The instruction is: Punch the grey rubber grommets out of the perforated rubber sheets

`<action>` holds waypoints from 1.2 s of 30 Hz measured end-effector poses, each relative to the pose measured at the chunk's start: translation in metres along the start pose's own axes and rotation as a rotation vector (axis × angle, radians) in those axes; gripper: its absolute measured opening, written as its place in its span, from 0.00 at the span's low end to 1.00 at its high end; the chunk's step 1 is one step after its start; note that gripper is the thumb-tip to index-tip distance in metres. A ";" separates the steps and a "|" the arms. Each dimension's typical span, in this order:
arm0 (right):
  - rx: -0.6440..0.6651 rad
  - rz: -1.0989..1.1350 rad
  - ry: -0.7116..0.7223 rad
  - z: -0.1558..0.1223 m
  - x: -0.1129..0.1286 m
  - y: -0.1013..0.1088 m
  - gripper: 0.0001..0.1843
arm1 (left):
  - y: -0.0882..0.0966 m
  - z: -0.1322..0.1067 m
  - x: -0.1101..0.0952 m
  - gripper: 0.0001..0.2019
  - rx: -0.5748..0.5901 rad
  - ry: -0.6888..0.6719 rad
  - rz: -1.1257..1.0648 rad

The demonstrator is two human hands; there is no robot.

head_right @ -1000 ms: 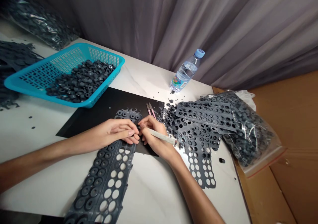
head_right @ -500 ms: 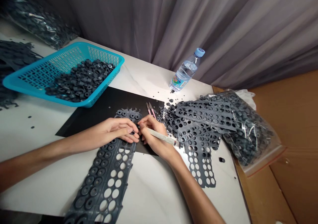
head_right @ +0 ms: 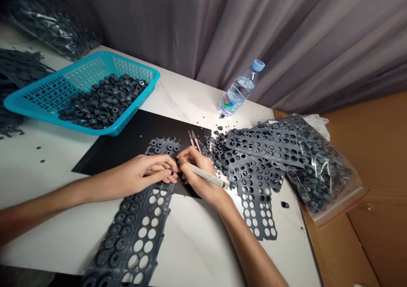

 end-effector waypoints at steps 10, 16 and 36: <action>-0.003 -0.019 -0.006 0.000 0.002 0.001 0.09 | 0.000 -0.004 -0.009 0.09 -0.031 -0.114 0.243; -0.019 0.012 -0.016 0.000 0.004 0.000 0.09 | 0.000 -0.003 -0.010 0.10 0.013 -0.117 0.184; -0.005 0.031 0.000 0.000 0.005 -0.002 0.12 | 0.011 0.005 0.004 0.15 -0.108 -0.046 0.064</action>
Point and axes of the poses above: each hand's wrist, its own z-axis towards the middle knuckle, its own y-axis out of the back of the hand, x = y × z, the point moved 5 cm from there along z, towards the middle knuckle, and after that the axes turned 12 degrees about z, right-handed, at the moved point
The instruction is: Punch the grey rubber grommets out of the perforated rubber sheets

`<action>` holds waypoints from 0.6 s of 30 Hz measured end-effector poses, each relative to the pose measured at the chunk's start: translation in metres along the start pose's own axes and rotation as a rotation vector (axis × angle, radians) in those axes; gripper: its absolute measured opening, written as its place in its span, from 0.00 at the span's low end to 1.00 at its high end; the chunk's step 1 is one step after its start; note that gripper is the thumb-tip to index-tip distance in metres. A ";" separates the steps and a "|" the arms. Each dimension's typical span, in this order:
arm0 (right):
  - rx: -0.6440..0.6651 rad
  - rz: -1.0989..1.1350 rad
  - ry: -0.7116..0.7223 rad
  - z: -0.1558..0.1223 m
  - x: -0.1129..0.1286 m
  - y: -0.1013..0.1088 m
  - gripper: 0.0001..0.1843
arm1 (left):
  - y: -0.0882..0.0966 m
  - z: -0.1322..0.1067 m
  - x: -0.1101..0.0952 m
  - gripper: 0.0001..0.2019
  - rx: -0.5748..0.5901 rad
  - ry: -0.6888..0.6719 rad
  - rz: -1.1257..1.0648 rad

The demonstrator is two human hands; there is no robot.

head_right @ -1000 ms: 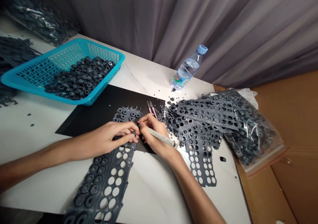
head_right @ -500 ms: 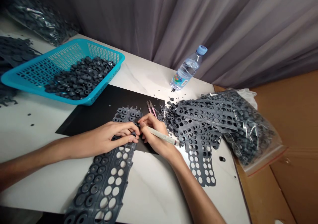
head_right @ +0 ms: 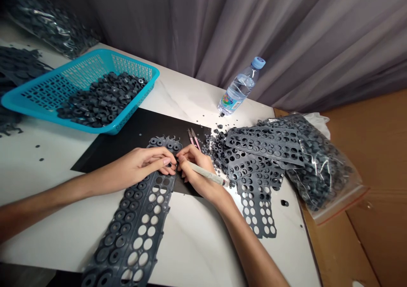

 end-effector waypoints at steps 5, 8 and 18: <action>-0.005 -0.005 -0.012 0.000 -0.001 0.000 0.13 | 0.000 0.001 -0.001 0.16 -0.017 -0.010 0.004; -0.005 -0.007 -0.013 0.000 -0.002 0.000 0.14 | 0.000 0.001 -0.001 0.16 -0.018 -0.013 0.006; 0.007 0.019 0.021 0.001 -0.005 0.003 0.14 | 0.000 0.002 0.000 0.16 -0.032 -0.021 -0.038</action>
Point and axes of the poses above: each hand's wrist, its own z-axis towards the middle knuckle, its own y-axis out of the back of the hand, x = y × z, the point moved 5 cm from there along z, towards the middle knuckle, and after that the axes turned 12 degrees about z, right-handed, at the moved point
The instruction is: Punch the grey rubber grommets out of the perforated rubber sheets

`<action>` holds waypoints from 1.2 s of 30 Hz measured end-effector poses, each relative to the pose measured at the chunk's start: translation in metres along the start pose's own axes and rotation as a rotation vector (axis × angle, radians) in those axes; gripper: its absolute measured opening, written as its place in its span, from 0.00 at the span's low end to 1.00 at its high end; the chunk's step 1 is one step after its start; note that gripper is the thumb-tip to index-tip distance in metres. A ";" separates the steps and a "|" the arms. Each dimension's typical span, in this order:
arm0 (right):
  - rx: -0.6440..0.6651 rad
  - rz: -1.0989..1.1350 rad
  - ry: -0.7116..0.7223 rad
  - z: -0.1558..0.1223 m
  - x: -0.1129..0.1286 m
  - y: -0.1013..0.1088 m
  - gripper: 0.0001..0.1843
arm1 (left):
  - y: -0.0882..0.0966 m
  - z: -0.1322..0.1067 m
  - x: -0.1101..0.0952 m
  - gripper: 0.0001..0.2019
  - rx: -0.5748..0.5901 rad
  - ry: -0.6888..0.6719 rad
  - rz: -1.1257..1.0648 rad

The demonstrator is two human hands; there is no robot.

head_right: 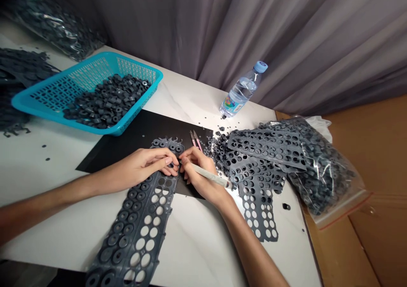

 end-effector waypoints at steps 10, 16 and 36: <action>-0.005 0.023 0.016 -0.001 0.002 -0.001 0.11 | 0.043 0.004 -0.007 0.12 -0.359 0.061 -0.325; -0.021 0.026 0.027 -0.001 0.001 0.000 0.12 | 0.048 0.003 -0.007 0.10 -0.420 0.065 -0.340; -0.007 0.027 0.016 0.000 -0.004 0.002 0.11 | 0.036 0.006 0.006 0.19 -0.318 0.017 -0.192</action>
Point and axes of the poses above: each hand's wrist, its own z-axis towards the middle knuckle, its own y-axis out of the back of the hand, x = y × z, the point moved 5 cm from there along z, towards the middle knuckle, and after that the axes turned 12 degrees about z, right-handed, at the moved point
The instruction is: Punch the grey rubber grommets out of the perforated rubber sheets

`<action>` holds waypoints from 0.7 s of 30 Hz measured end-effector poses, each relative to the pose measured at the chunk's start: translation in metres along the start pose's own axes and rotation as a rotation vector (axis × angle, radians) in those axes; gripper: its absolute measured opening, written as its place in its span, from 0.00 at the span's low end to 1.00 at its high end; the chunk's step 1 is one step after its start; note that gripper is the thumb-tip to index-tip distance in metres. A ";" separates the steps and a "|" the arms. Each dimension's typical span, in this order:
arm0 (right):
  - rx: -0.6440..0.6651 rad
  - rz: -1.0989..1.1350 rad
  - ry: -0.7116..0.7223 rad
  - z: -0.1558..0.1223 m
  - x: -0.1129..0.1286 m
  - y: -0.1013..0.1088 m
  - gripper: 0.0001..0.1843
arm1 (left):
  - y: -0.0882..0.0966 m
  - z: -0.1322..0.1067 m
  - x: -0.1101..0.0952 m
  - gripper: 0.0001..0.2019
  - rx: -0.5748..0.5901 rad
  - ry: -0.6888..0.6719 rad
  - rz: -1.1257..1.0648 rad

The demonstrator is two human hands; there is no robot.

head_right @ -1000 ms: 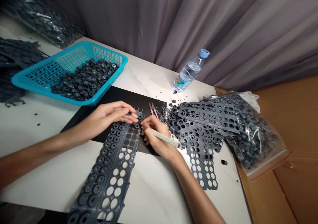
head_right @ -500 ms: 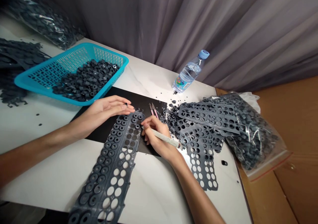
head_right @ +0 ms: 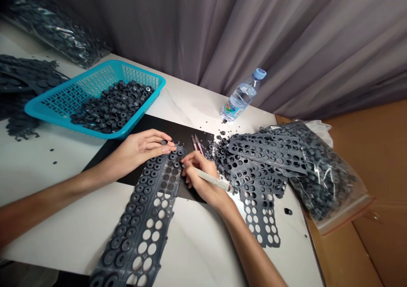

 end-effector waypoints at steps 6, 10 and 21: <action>0.007 -0.009 -0.009 0.000 0.001 -0.001 0.12 | -0.001 0.000 -0.001 0.18 0.009 -0.001 0.000; 0.002 -0.014 -0.014 0.000 0.001 0.000 0.13 | 0.000 0.001 0.001 0.17 0.022 -0.008 0.003; 0.000 -0.018 -0.023 0.000 0.000 0.000 0.12 | 0.015 -0.022 -0.051 0.10 -0.413 -0.358 0.359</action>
Point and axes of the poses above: each hand's wrist, its own z-axis towards the middle knuckle, its own y-axis out of the back of the hand, x = y × z, the point moved 5 cm from there along z, towards the middle knuckle, and after that the axes turned 12 degrees about z, right-handed, at the moved point
